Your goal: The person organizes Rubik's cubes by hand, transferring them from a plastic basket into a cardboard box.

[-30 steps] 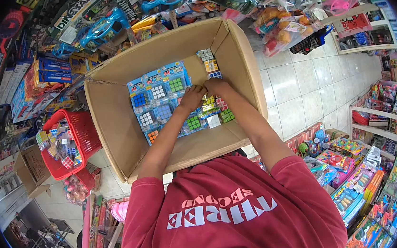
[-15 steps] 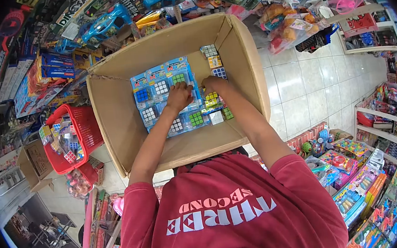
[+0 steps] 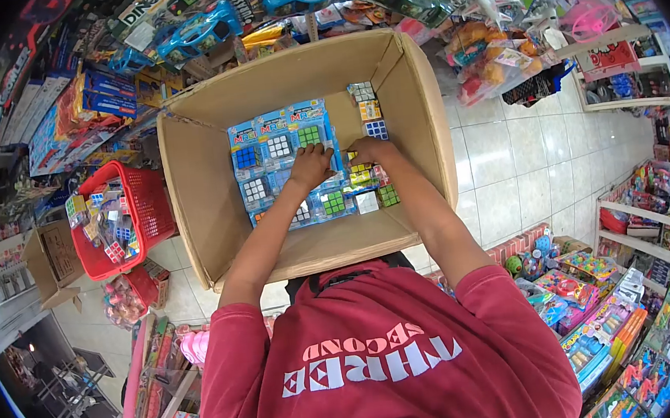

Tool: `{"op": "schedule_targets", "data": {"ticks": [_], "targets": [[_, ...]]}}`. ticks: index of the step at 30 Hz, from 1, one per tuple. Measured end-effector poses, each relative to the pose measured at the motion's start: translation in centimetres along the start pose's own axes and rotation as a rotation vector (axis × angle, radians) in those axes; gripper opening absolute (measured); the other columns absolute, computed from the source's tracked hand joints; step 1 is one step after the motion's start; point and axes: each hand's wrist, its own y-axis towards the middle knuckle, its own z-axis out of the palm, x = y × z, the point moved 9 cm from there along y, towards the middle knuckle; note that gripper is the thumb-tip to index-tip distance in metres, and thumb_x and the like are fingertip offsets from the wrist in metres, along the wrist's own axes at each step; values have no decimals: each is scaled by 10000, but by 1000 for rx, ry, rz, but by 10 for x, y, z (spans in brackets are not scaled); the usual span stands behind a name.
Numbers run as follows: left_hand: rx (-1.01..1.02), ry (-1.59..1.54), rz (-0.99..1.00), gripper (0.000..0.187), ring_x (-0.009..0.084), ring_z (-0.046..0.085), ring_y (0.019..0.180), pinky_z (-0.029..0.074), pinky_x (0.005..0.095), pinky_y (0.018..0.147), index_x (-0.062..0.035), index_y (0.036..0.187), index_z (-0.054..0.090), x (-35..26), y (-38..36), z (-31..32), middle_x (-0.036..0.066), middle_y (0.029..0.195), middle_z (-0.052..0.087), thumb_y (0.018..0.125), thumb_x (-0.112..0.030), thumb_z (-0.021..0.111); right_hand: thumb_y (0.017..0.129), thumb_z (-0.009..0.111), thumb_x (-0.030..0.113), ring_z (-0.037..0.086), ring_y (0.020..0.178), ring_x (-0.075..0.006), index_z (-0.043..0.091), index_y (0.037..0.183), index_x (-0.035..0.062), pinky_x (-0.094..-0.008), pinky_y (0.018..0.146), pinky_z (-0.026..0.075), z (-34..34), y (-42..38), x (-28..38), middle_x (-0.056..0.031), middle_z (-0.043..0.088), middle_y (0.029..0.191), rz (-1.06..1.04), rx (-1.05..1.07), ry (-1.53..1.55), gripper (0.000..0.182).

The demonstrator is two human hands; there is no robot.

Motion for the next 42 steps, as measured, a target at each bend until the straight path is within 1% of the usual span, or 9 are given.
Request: {"op": "schedule_targets", "data": {"ticks": [3,6,10,15,19,23,27,36,42], "targets": [[-130,-13,18,468,324,523,1064,428,462,879,-104,1141,538,-6,-5,-28,135,1087,558,760,-332,687,738,686,408,605,613,-191,549,1236,135,-321,612,507,-23,-8,17,-80,663,769,126,94,60,584],[54,-131,-11,469,340,529,1070,429,448,900,-79,1160,538,-14,-20,-55,153,1077,579,792,-340,663,805,594,515,643,798,-216,354,1398,128,-335,653,517,-59,-26,44,-130,661,918,111,147,159,748],[144,-675,70,436,286,546,1077,435,372,911,-33,1178,536,-37,-83,-121,140,1107,594,857,-319,609,840,608,455,625,861,-227,439,1345,112,-324,763,498,-117,-85,125,-150,658,935,-228,-181,-155,634],[-71,-1460,218,291,140,585,886,467,279,752,15,1062,591,-52,-247,-193,65,947,621,919,-237,554,913,549,319,597,960,-182,546,1239,69,-326,853,464,-87,-236,255,-121,642,1029,-553,-138,338,410],[-15,-1678,106,212,135,597,743,468,270,729,2,988,637,-27,-371,-119,50,825,635,903,-181,571,931,527,263,590,965,-149,537,1222,34,-299,869,456,16,-278,328,-95,637,1040,-700,256,602,371],[-180,-1730,-369,236,119,583,811,461,264,757,-1,1014,627,24,-437,14,46,861,629,909,-202,564,936,522,235,588,969,-144,524,1221,8,-288,864,463,132,-252,406,-93,633,1035,-752,532,654,364],[-87,-1355,-536,243,102,563,791,460,256,732,-18,1070,609,73,-491,168,50,841,624,867,-149,578,930,531,246,590,965,-144,545,1193,29,-291,849,472,258,-157,422,-80,636,1006,-599,616,601,342],[-421,-1645,-1111,146,106,521,609,390,256,455,-126,944,613,116,-606,342,25,783,588,801,-120,589,798,647,236,647,832,-209,637,934,41,-326,745,500,359,44,299,-113,675,888,-303,-162,279,238],[-451,-1687,-1080,145,110,577,710,481,254,617,-64,949,640,124,-632,338,35,799,640,818,-90,582,756,621,283,644,723,-203,658,829,74,-312,647,510,367,107,262,-76,672,764,-67,-273,179,225]]}}
